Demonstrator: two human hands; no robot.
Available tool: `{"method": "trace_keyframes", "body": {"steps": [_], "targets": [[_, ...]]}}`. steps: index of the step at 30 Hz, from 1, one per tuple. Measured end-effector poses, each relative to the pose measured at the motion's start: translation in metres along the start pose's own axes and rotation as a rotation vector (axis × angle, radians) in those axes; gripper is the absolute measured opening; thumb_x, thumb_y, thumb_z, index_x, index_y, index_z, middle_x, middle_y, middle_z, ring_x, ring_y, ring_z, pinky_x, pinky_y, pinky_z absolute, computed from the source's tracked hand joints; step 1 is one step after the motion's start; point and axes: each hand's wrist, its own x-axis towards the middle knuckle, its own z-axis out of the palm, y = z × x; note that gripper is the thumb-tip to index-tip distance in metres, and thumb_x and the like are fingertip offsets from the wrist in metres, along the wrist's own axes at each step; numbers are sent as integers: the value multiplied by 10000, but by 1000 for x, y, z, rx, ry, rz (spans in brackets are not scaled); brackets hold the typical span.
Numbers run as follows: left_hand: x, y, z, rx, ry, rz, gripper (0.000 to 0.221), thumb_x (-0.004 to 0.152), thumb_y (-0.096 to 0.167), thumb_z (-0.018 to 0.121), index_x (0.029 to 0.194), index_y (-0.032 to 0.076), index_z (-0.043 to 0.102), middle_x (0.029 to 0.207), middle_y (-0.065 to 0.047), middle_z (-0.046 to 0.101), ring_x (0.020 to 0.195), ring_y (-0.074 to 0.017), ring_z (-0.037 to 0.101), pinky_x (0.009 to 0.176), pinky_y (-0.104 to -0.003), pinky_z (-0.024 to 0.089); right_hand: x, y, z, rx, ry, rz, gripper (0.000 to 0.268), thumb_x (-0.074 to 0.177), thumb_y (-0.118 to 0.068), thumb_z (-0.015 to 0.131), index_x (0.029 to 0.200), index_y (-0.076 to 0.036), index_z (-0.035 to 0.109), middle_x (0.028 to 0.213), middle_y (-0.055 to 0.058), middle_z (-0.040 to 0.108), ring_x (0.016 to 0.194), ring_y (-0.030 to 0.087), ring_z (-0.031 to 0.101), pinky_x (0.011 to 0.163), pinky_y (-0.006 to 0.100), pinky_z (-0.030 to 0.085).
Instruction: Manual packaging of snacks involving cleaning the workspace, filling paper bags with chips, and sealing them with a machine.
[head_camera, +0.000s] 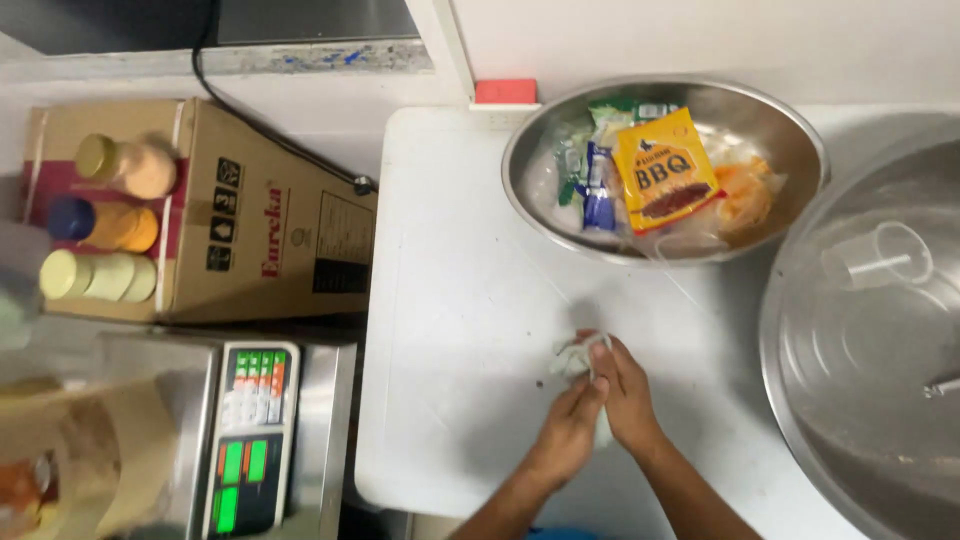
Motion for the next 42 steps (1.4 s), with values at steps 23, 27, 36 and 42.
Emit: {"method": "trace_keyframes", "body": {"steps": [23,27,36,42], "targets": [[-56,-113,65,-1055,650,199,235,910,78,534,699,174,574,614,25,528,531,-110,501,490,-268,420,-149,55,-63,-438,-635,-699,606,1045,-258,360,1594,-25,248,1721,179,127,1613,350,-9,1291,461,44],[-49,-121,64,-991,618,228,254,1005,263,499,1083,138,705,942,-34,687,853,-149,633,790,-253,515,-117,48,-45,-352,-737,-751,442,1024,-135,388,1410,75,435,1473,287,424,1420,383,403,1232,458,268],[-216,-90,42,-295,823,-37,295,977,394,619,1017,130,745,1032,-48,731,944,-191,673,798,-340,521,-126,101,-34,-665,-599,-885,212,1028,-165,546,1142,-46,680,1153,142,697,1082,261,658,942,379,492],[-273,-140,28,-380,826,243,485,801,320,780,1240,179,630,1080,2,730,939,-54,655,862,-218,522,-116,89,-23,-435,-587,-697,52,1007,-49,701,1034,-43,745,885,-7,667,859,40,488,771,211,424]]}}
